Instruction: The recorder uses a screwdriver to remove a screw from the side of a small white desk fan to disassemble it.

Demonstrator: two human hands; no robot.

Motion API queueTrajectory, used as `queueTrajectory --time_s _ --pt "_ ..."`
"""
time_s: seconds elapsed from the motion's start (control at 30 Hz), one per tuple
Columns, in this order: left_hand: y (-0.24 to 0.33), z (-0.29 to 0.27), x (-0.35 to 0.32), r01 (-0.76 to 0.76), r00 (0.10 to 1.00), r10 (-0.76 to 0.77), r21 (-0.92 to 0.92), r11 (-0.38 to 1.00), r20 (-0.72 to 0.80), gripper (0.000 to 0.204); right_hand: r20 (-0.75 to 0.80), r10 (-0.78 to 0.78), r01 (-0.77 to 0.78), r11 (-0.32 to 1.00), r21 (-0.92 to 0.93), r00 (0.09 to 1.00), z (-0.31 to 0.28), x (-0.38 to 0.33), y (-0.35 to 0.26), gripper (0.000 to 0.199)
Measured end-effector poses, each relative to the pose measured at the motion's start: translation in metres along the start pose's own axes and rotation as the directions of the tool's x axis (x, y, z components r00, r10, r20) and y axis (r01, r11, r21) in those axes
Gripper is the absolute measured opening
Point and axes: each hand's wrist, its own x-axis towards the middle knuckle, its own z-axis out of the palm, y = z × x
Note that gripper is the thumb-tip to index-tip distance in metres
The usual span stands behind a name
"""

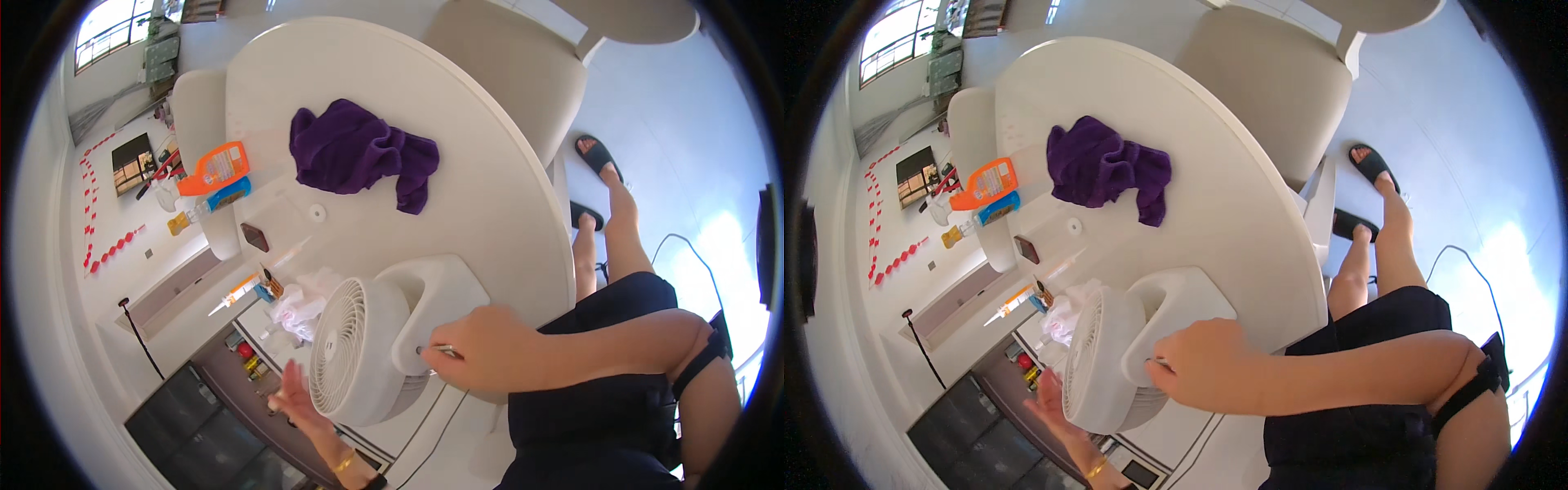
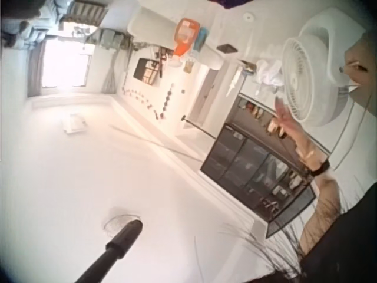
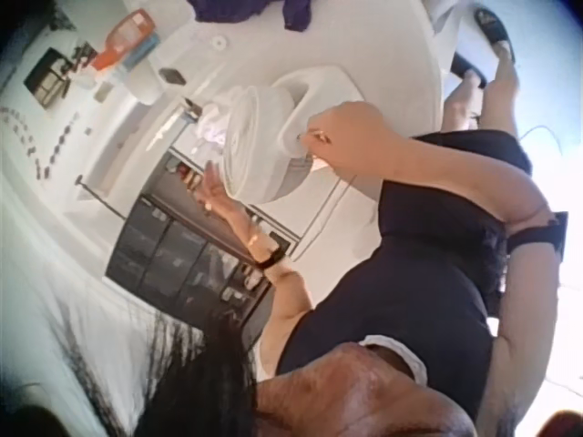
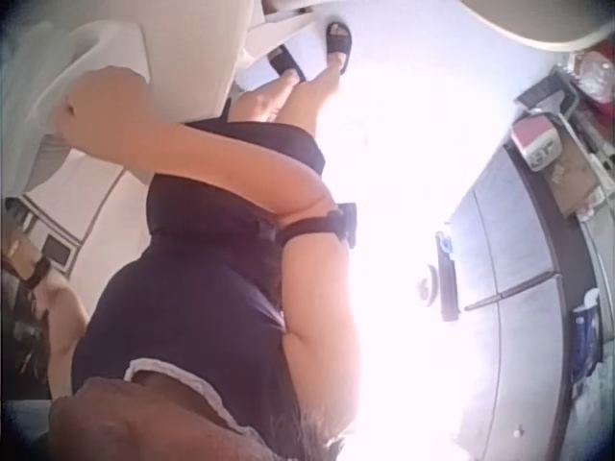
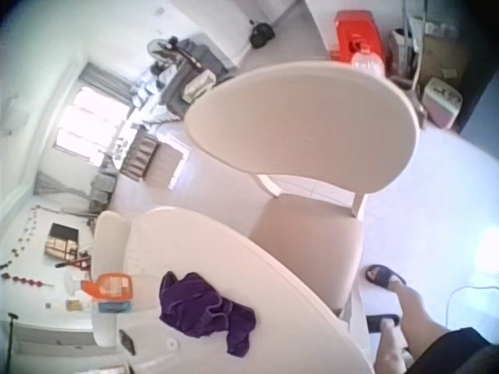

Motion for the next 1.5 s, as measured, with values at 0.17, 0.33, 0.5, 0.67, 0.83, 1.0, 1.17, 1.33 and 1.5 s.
queueTrajectory --time_s 0.17,0.33,0.5,0.67,0.83,1.0,1.17,1.33,1.5 --pt "-0.021 0.052 -0.004 0.272 0.962 -0.225 -0.498 0.823 0.155 0.077 0.006 0.140 -0.140 0.988 0.063 0.990 0.010 0.006 -0.005 0.037" --pt "-0.035 0.059 0.005 0.196 0.980 -0.141 -0.569 0.799 0.140 0.065 0.039 0.145 -0.149 0.982 0.113 0.989 0.017 0.013 0.000 0.040" --pt "-0.051 0.043 0.012 0.157 0.987 -0.150 -0.569 0.807 0.058 0.056 0.076 -0.174 0.186 0.963 -0.196 0.982 0.006 0.015 0.011 0.035" --pt "-0.056 0.035 0.016 0.155 0.988 -0.119 -0.523 0.838 0.103 0.059 0.260 -0.421 0.495 0.722 -0.483 0.869 -0.006 0.026 0.013 0.034" --pt "-0.047 0.043 0.018 0.170 0.985 -0.119 -0.568 0.806 0.125 0.058 0.655 -0.672 0.802 -0.150 -0.578 0.346 -0.030 0.062 0.012 0.027" --pt "-0.043 0.044 0.029 0.188 0.982 -0.175 -0.409 0.893 0.070 0.058 0.793 -0.583 0.807 -0.376 -0.455 0.176 -0.045 0.079 -0.009 0.027" --pt "-0.068 0.022 0.021 0.114 0.992 -0.059 -0.577 0.809 0.113 0.057 0.457 -0.228 0.501 0.556 -0.664 0.859 -0.011 0.045 0.000 0.044" --pt "-0.063 0.037 0.018 0.034 0.995 0.026 -0.564 0.825 0.098 0.049 0.255 0.299 -0.193 0.909 -0.369 0.920 -0.007 0.033 0.008 0.044" --pt "-0.086 0.034 0.014 0.011 0.990 0.063 -0.527 0.850 0.124 0.040 0.384 0.457 -0.390 0.888 -0.243 0.802 -0.010 0.036 0.007 0.046"
